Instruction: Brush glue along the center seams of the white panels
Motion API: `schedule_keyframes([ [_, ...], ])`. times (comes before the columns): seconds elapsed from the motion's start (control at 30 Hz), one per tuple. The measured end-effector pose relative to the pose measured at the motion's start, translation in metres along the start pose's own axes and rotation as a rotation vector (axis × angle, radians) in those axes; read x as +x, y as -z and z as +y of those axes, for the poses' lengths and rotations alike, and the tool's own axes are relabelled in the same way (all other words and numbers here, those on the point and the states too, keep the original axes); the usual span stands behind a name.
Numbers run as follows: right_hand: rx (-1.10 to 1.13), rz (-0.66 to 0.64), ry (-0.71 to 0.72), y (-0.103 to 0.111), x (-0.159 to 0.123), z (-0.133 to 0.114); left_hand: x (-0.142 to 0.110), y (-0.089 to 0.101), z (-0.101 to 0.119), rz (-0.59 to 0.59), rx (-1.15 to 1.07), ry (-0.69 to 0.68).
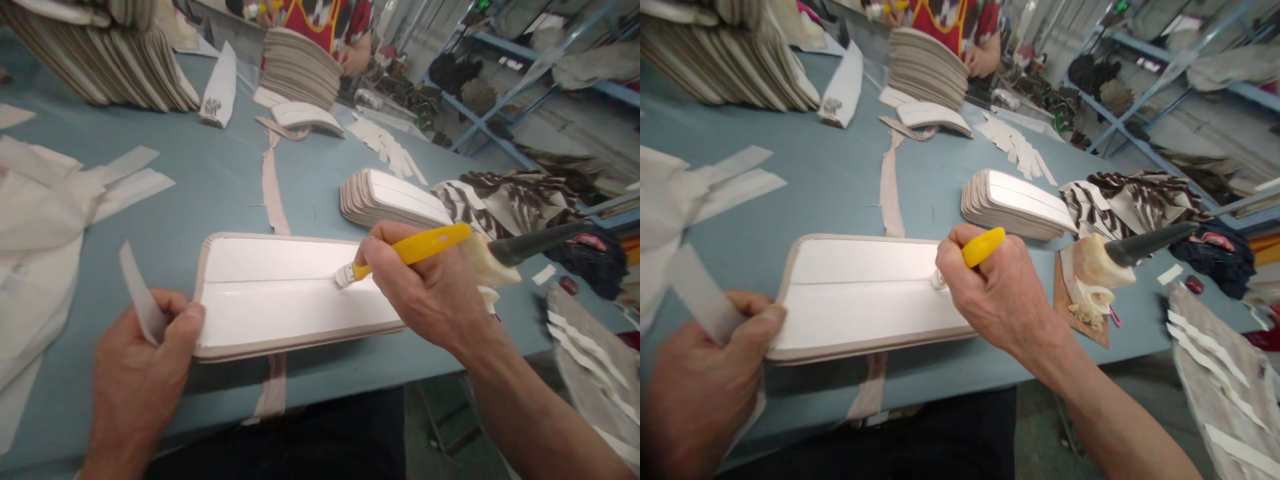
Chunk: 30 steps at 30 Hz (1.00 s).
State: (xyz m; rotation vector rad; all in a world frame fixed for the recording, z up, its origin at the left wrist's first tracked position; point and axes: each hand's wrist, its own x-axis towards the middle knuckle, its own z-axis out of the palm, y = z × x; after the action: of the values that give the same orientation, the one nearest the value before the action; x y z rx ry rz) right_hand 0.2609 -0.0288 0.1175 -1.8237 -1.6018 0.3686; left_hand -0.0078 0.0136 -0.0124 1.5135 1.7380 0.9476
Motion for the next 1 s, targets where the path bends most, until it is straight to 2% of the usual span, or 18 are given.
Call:
schedule_keyframes([
  [0.13,0.221,-0.076,-0.031,-0.022,0.004,-0.022,-0.001,0.000,0.024,-0.006,-0.130,0.018],
  [0.33,0.538,-0.091,-0.029,-0.060,0.008,-0.047,-0.003,-0.002,0.027,0.019,-0.198,0.046],
  [0.5,0.641,-0.085,-0.026,-0.084,0.007,-0.049,-0.004,-0.003,0.027,0.012,-0.211,0.021],
  [0.63,0.553,-0.109,-0.013,-0.079,0.006,-0.033,-0.005,-0.002,0.025,-0.002,-0.202,0.022],
  [0.73,0.478,-0.078,-0.048,-0.063,0.003,-0.023,-0.006,-0.002,0.024,0.005,-0.184,0.035],
  [0.83,0.479,-0.022,-0.063,-0.055,-0.001,-0.025,-0.009,-0.003,0.026,0.026,-0.181,0.054],
  [0.93,0.568,-0.011,-0.029,-0.062,0.001,-0.034,-0.011,-0.004,0.027,0.052,-0.159,0.068],
  [1.0,0.611,-0.082,-0.024,-0.070,0.004,-0.038,-0.012,-0.003,0.027,0.041,-0.135,0.067],
])
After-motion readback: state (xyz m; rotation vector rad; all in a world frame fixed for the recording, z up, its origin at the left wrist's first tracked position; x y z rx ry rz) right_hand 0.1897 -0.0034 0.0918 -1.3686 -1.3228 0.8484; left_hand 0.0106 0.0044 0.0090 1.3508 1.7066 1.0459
